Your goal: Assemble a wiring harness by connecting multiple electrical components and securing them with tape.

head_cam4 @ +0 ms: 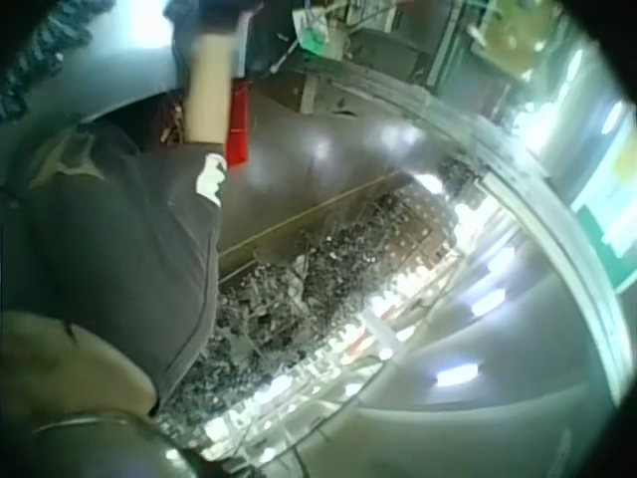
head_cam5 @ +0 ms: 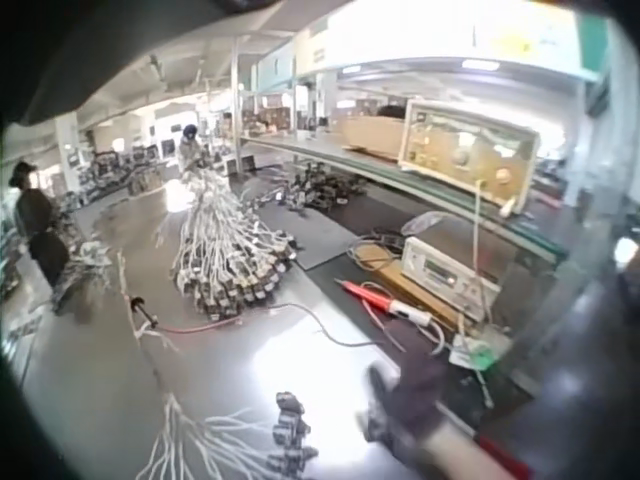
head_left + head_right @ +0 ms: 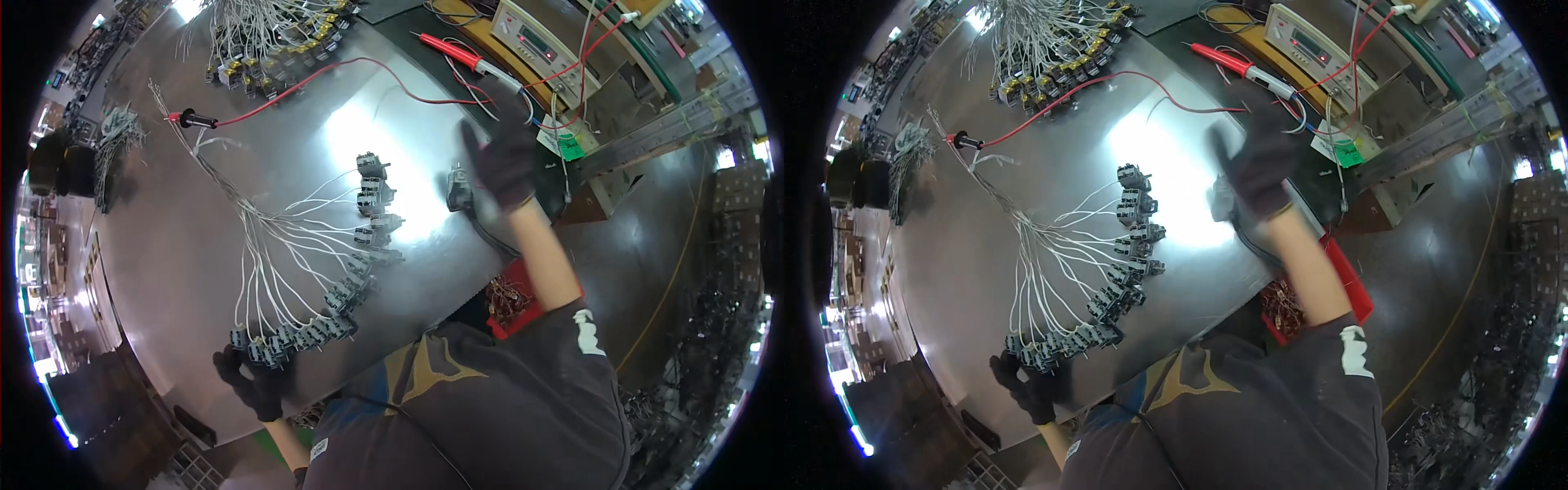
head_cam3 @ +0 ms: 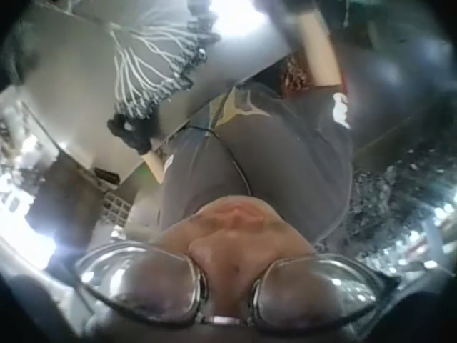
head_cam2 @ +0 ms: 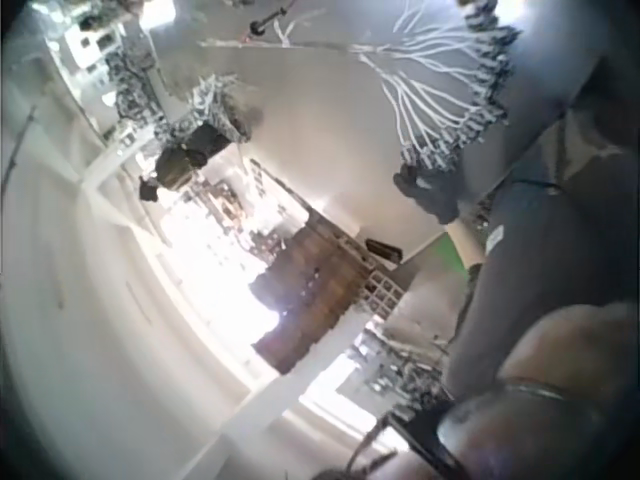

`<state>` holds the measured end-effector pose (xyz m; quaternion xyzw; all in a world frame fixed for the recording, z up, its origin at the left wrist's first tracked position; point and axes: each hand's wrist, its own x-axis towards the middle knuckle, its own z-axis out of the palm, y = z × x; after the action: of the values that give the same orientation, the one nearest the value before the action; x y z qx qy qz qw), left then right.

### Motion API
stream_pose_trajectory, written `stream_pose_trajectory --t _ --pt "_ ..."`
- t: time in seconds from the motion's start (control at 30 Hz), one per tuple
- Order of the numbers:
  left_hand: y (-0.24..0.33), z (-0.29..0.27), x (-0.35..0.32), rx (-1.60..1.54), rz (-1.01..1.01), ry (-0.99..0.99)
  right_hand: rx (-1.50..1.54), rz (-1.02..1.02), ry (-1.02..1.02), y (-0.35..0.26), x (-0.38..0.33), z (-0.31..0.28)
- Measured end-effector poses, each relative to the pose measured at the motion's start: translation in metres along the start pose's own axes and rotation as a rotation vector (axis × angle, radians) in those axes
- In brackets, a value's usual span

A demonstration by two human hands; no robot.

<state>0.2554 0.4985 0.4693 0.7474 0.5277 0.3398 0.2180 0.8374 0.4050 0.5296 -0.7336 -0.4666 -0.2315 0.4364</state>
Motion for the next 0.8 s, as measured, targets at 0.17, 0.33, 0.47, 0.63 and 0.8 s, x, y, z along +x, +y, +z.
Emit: stream_pose_trajectory --t 0.17,0.33,0.47,0.63,0.8 --pt "-0.019 -0.013 -0.028 -0.117 -0.151 0.190 -0.285 0.292 -0.296 0.150 0.063 -0.012" --pt "-0.011 -0.016 -0.105 0.007 -0.296 0.068 -0.705 0.267 -0.828 0.175 0.099 0.018" --pt "0.061 0.017 -0.132 0.377 -0.260 -0.123 -0.622 0.274 -0.876 0.229 0.104 0.031" --pt "0.074 0.066 -0.183 0.664 -0.216 -0.135 -0.487 0.239 -0.580 0.214 0.121 0.000" --pt "0.032 0.092 -0.257 0.271 -0.105 -0.080 0.001 -0.067 -0.233 0.145 0.181 -0.066"
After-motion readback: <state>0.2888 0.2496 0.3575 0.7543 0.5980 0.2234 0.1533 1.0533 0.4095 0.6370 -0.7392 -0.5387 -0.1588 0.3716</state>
